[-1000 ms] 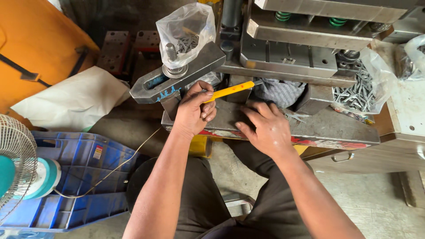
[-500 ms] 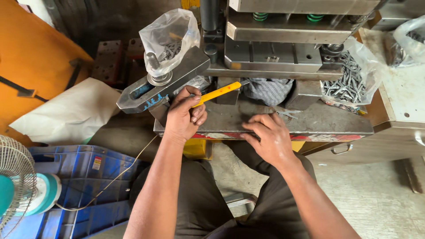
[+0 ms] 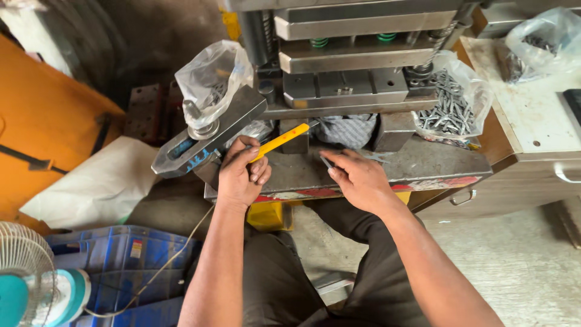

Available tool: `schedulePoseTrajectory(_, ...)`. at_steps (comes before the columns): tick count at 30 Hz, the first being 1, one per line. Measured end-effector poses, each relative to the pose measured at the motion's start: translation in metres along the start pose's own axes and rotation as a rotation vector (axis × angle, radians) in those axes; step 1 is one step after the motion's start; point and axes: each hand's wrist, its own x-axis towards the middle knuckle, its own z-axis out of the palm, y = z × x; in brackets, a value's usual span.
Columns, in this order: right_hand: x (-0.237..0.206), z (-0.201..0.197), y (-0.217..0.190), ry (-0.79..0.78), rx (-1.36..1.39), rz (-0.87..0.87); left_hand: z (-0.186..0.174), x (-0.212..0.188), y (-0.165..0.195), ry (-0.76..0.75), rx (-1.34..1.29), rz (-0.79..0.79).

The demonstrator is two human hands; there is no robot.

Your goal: The person operates a power press machine, repeatedly inserting small metal pieces into the die and activating the press to shape them. They use a yellow tool to assist with placement and retrieval of the parts.

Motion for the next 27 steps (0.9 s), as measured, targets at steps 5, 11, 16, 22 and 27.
schedulePoseTrajectory(5,-0.006,0.002,0.008,0.047,0.170,0.070,-0.001,0.000,-0.003,0.028,0.013,0.030)
schedulePoseTrajectory(11,-0.007,-0.005,0.010,0.190,0.531,0.197,0.012,0.001,0.001,0.026,0.042,0.010)
schedulePoseTrajectory(16,-0.010,-0.009,0.005,0.271,0.361,0.094,0.019,0.000,0.002,0.021,0.057,0.020)
schedulePoseTrajectory(22,-0.010,-0.010,0.002,0.191,0.360,0.200,0.020,-0.004,0.003,0.022,0.069,0.024)
schedulePoseTrajectory(27,-0.008,-0.009,-0.003,0.235,0.229,0.059,0.021,-0.005,0.006,0.020,0.054,0.018)
